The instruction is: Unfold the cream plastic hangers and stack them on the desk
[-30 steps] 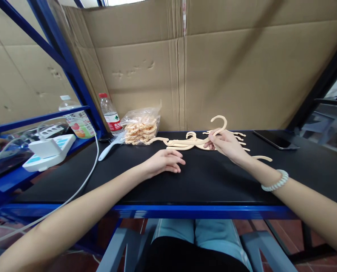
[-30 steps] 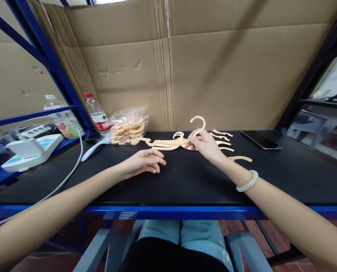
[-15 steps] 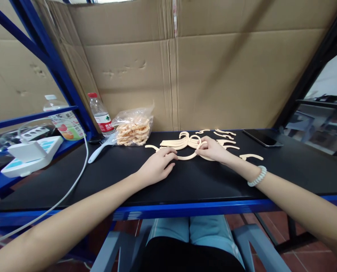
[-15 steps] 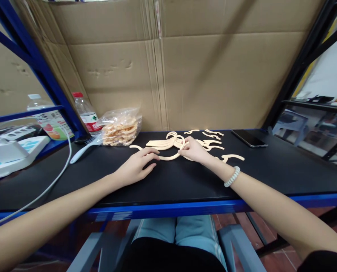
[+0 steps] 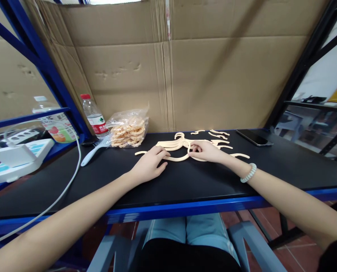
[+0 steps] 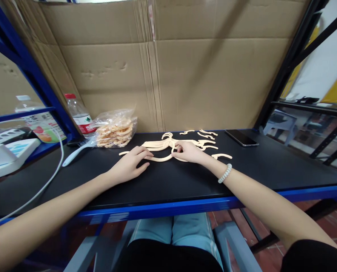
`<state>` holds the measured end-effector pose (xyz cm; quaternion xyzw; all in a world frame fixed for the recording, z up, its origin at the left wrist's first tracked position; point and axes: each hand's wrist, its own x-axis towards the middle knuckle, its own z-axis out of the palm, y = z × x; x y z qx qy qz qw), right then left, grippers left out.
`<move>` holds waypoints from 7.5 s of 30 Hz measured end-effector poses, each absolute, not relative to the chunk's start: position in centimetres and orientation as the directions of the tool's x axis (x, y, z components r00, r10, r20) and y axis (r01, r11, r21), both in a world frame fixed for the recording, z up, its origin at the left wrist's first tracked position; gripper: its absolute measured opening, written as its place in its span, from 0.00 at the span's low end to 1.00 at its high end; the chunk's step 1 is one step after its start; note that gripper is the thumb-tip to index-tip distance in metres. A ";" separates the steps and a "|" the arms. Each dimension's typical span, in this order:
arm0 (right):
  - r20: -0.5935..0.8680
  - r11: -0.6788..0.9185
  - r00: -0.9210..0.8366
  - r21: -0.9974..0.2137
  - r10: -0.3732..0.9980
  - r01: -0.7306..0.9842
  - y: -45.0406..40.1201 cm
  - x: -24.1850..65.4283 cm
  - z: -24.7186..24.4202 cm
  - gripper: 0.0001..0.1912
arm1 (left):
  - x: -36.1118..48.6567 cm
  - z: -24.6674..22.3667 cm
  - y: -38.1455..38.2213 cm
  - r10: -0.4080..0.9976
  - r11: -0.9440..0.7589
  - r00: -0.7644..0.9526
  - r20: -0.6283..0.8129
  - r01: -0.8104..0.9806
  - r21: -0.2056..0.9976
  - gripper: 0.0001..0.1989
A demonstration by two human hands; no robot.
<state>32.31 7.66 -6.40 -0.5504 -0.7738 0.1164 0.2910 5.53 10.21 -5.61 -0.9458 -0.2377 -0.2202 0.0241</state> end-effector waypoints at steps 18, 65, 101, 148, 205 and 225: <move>0.321 0.277 -0.205 -0.196 0.925 0.941 9.8 35.4 -5.5 0.06 | 6.0 -5.7 12.4 0.529 -0.846 0.825 0.200 0.531 0.049 0.26; 0.388 0.038 0.130 -0.398 0.913 0.917 10.0 46.4 -3.4 0.08 | 2.4 -3.2 16.2 0.602 -0.793 0.704 0.377 0.583 0.178 0.15; 0.376 -0.129 0.177 -0.149 0.910 0.980 12.1 49.7 -7.3 0.10 | 3.2 -4.0 15.0 0.563 -0.813 0.722 0.402 0.572 0.110 0.14; 0.513 0.460 -0.288 -0.246 0.809 0.853 11.2 36.5 -5.5 0.03 | 6.5 -4.4 11.4 0.917 -0.120 0.361 0.167 -0.151 0.981 0.10; 0.569 0.675 -0.362 -0.629 0.738 0.386 5.8 32.8 -2.6 0.19 | 6.2 -4.9 11.0 0.754 0.058 0.642 0.141 -0.279 0.958 0.13; 0.731 0.775 -0.341 -0.396 0.591 0.493 4.6 31.1 -3.1 0.18 | 6.2 -5.0 11.4 0.815 -0.029 0.541 0.206 -0.317 0.948 0.14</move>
